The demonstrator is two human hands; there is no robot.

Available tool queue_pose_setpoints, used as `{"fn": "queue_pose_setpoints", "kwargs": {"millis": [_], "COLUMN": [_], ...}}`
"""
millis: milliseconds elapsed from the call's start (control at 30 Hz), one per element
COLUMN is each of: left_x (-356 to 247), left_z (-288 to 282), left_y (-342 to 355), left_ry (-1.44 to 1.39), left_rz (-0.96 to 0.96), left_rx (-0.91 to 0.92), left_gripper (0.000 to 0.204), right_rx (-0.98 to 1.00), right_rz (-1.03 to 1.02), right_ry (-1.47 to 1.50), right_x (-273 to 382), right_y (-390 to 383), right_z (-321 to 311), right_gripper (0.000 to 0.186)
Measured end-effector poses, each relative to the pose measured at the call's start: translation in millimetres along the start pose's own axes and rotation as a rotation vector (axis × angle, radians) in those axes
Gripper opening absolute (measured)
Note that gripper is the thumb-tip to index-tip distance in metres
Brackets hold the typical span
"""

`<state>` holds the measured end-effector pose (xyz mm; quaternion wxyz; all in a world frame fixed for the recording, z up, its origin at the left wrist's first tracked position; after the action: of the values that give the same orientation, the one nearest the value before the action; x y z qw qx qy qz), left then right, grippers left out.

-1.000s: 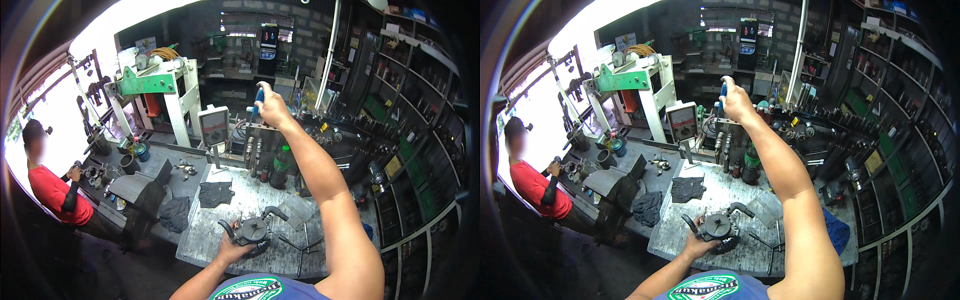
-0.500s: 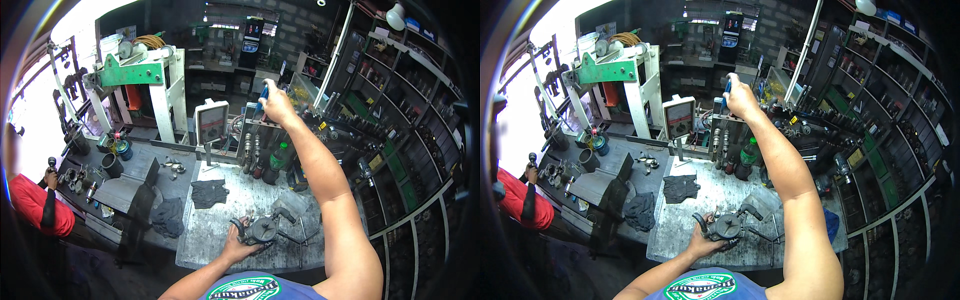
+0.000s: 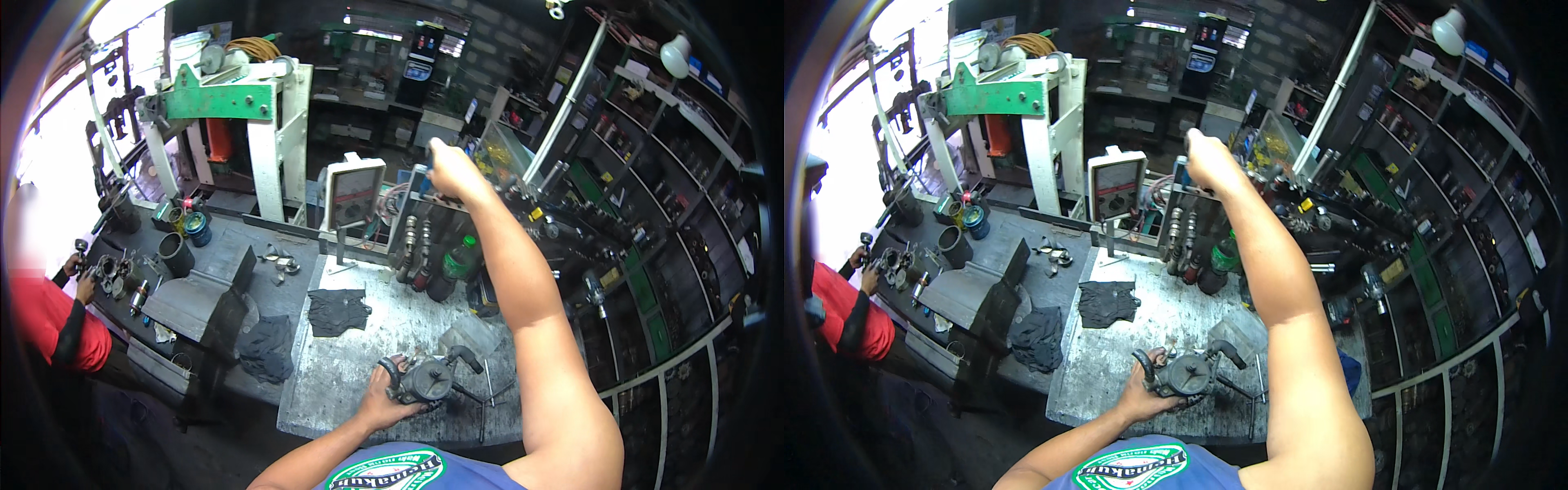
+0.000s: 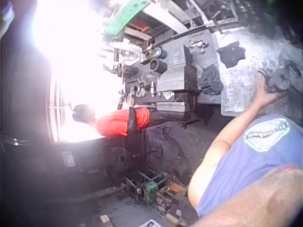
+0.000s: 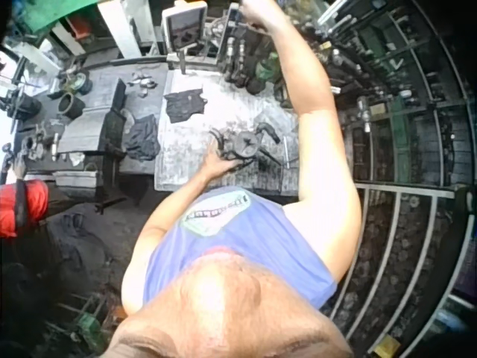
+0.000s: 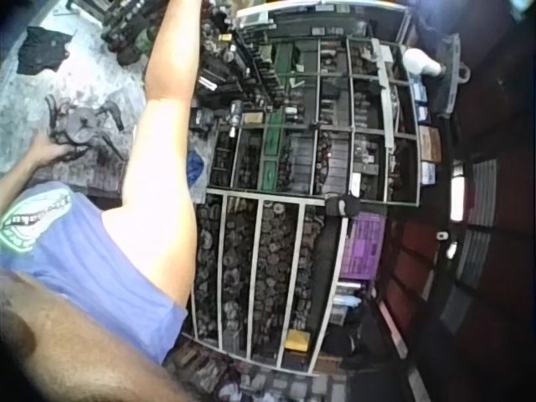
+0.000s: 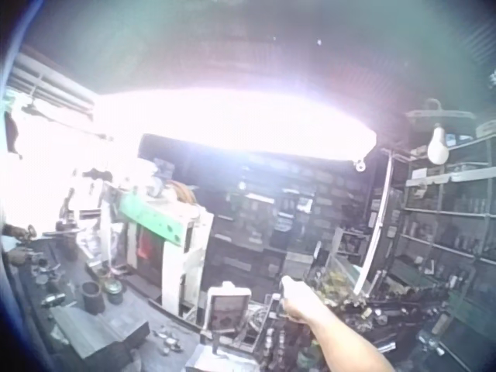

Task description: The person disassembles a mechanical part on a workbench, removes a bolt, wipes the part with a cloth, and uses a hammer to tap it. The person then retrieves a socket from a tool kit and places it on the bench. Another person works nearby.

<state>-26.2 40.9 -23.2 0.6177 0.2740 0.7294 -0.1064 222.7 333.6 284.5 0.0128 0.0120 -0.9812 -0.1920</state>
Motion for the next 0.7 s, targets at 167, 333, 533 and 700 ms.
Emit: {"fn": "queue_pose_setpoints", "kwargs": {"millis": [167, 333, 533, 700], "left_x": [11, 30, 30, 12], "left_z": [6, 19, 22, 21], "left_y": [-1, -4, -8, -10], "left_ry": [-0.043, -0.244, -0.477, -0.459], "left_rz": [-0.048, -0.111, -0.176, -0.109], "left_rx": [0.009, -0.071, -0.057, -0.040], "left_gripper": [0.113, 0.120, 0.126, 0.123], "right_rx": [-0.033, -0.265, -0.363, -0.284], "right_rz": [0.038, 0.004, 0.457, 0.521], "right_ry": [0.013, 0.063, 0.026, 0.231], "right_x": [12, -21, -173, -225], "right_y": [-14, -69, -120, -122], "right_z": [-6, -62, -105, -64], "right_gripper": [0.050, 0.060, 0.027, 0.030]}}
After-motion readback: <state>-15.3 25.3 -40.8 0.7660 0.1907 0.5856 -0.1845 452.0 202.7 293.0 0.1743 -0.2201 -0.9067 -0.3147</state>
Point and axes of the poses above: each hand's wrist, its own y-axis towards the middle knuckle, its own z-axis out of the palm, x = y × z, the point moved 2 cm from there along y, towards the middle knuckle, and after that the axes turned 3 degrees about -y, right-handed, at the moved point
